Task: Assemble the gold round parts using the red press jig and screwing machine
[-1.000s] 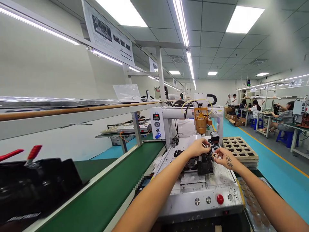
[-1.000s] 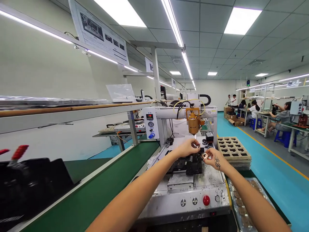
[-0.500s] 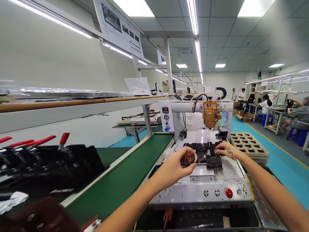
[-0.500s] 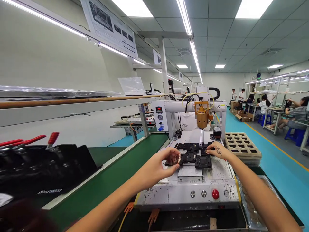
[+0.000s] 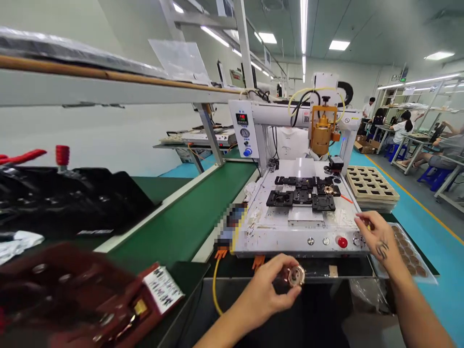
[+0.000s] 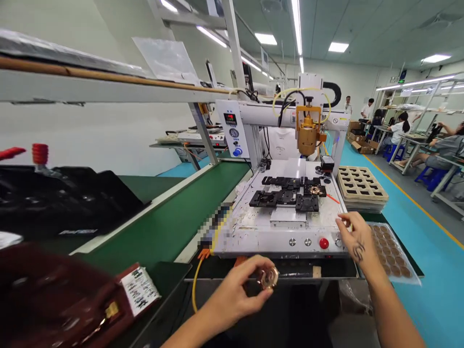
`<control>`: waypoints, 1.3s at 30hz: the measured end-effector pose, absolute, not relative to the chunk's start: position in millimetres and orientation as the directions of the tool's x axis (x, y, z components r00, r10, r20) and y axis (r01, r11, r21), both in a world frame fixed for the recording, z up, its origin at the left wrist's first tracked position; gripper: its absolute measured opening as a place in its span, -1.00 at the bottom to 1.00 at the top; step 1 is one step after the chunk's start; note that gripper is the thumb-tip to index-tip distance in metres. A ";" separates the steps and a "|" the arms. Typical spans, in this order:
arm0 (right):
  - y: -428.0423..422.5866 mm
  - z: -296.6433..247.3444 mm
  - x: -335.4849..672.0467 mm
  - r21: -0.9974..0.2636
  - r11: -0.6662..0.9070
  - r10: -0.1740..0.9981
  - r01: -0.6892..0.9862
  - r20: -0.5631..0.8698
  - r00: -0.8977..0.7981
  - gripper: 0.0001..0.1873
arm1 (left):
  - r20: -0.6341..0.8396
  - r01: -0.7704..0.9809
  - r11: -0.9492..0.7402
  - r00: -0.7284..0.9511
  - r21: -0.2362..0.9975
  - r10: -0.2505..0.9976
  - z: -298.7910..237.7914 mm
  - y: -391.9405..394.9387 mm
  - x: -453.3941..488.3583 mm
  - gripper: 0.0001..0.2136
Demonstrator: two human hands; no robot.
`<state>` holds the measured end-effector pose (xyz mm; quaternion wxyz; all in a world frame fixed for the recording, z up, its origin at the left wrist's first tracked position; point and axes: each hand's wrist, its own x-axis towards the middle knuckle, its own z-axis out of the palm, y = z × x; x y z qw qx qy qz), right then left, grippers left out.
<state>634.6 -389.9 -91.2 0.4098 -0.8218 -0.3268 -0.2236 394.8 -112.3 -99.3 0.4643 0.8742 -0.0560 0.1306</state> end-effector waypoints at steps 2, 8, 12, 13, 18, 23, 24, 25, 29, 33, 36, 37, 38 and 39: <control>-410.0 -111.7 609.3 -0.539 -0.496 0.270 0.681 0.650 0.711 -0.64 | 0.189 -0.199 -0.543 0.979 0.816 -0.076 -148.8 -116.8 397.2 -0.67; -403.7 -139.0 577.8 -0.485 -0.568 0.126 0.665 0.747 0.653 -0.66 | 0.215 -0.256 -0.687 0.965 0.680 -0.147 -224.4 -118.1 418.7 -0.59; -389.6 -157.7 537.9 -0.547 -0.401 0.382 0.735 0.629 0.677 -0.90 | 0.260 -0.288 -0.702 0.954 0.651 -0.149 -228.3 -116.9 399.3 -0.59; -386.2 -165.6 527.8 -0.566 -0.348 0.485 0.747 0.573 0.660 -0.90 | 0.273 -0.295 -0.706 0.951 0.644 -0.148 -227.4 -117.1 392.3 -0.59; -362.7 -202.8 511.7 -0.550 -0.254 0.683 0.795 0.481 0.551 -0.72 | 0.328 -0.299 -0.741 0.938 0.601 -0.113 -215.4 -124.4 387.8 -0.54; -340.9 -218.1 530.9 -0.521 -0.301 0.691 0.799 0.459 0.559 -0.67 | 0.297 -0.347 -0.716 0.933 0.605 -0.201 -207.9 -139.8 423.7 -0.58; -339.4 -220.6 532.4 -0.506 -0.317 0.693 0.802 0.454 0.560 -0.68 | 0.285 -0.347 -0.705 0.935 0.619 -0.211 -208.4 -142.2 427.5 -0.60; -339.0 -223.2 532.7 -0.487 -0.335 0.696 0.807 0.449 0.560 -0.70 | 0.275 -0.345 -0.693 0.937 0.632 -0.216 -209.1 -143.9 429.3 -0.60; -343.3 -232.7 526.7 -0.407 -0.379 0.719 0.831 0.436 0.541 -0.71 | 0.226 -0.311 -0.654 0.951 0.690 -0.213 -208.9 -144.9 423.8 -0.61; -346.9 -239.5 524.1 -0.362 -0.360 0.732 0.860 0.462 0.501 -0.69 | 0.169 -0.254 -0.611 0.966 0.750 -0.195 -202.2 -142.8 420.1 -0.62; -348.3 -249.8 523.6 -0.344 -0.317 0.716 0.884 0.524 0.461 -0.69 | 0.151 -0.240 -0.581 0.969 0.778 -0.198 -197.5 -141.1 422.4 -0.61; -349.4 -254.5 522.4 -0.338 -0.298 0.709 0.893 0.548 0.444 -0.68 | 0.143 -0.236 -0.576 0.969 0.782 -0.203 -196.1 -140.3 423.1 -0.61; -351.2 -259.2 520.4 -0.334 -0.277 0.702 0.901 0.570 0.427 -0.67 | 0.132 -0.232 -0.573 0.968 0.786 -0.212 -194.8 -139.2 423.5 -0.62; -353.7 -263.5 517.3 -0.333 -0.257 0.695 0.907 0.588 0.412 -0.65 | 0.119 -0.229 -0.570 0.967 0.789 -0.224 -193.6 -138.0 423.5 -0.63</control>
